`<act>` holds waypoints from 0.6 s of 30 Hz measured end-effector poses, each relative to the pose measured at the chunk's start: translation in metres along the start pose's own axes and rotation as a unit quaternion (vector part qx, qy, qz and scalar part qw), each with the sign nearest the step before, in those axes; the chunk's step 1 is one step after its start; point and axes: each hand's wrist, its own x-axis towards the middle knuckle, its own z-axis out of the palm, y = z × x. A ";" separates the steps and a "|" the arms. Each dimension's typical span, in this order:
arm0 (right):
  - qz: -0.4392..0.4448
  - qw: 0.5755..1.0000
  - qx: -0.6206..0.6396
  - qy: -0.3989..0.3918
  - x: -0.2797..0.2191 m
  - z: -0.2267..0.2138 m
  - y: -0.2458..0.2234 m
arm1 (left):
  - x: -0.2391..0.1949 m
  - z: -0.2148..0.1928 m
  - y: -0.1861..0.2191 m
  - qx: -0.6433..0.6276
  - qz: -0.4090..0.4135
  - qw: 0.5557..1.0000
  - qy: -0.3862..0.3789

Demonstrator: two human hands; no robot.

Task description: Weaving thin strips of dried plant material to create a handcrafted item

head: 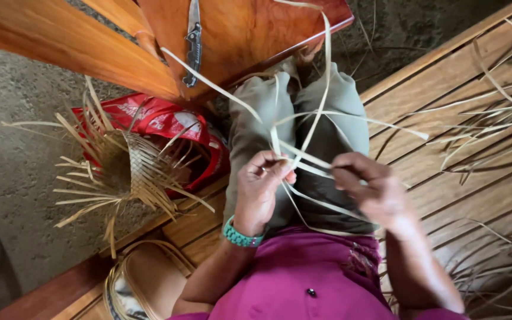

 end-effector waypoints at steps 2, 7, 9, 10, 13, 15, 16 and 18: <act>0.005 1.000 0.021 0.011 0.004 0.017 0.008 | 0.000 0.000 -0.006 -0.006 -0.005 1.000 -0.006; 0.017 0.995 0.099 -0.006 0.012 0.040 0.022 | 0.000 0.006 -0.004 -0.008 -0.014 1.000 -0.017; 0.008 0.986 0.163 -0.023 0.013 0.045 0.028 | 0.001 0.005 -0.005 -0.006 -0.007 1.000 -0.021; 0.009 0.986 0.163 -0.024 0.017 0.044 0.026 | 0.001 0.006 -0.004 -0.006 -0.007 1.000 -0.020; -0.027 0.993 0.113 -0.015 0.026 0.041 0.018 | 0.004 0.005 -0.002 -0.006 0.001 1.000 -0.011; -0.012 0.990 0.137 -0.028 0.024 0.042 0.017 | 0.004 0.000 -0.006 -0.005 -0.004 1.000 -0.017; -0.011 0.990 0.137 -0.027 0.022 0.046 0.008 | 0.004 0.000 -0.007 -0.005 -0.005 1.000 -0.017; 0.048 0.983 0.173 -0.033 0.018 0.053 -0.010 | 0.005 0.000 -0.008 0.018 -0.012 1.000 -0.019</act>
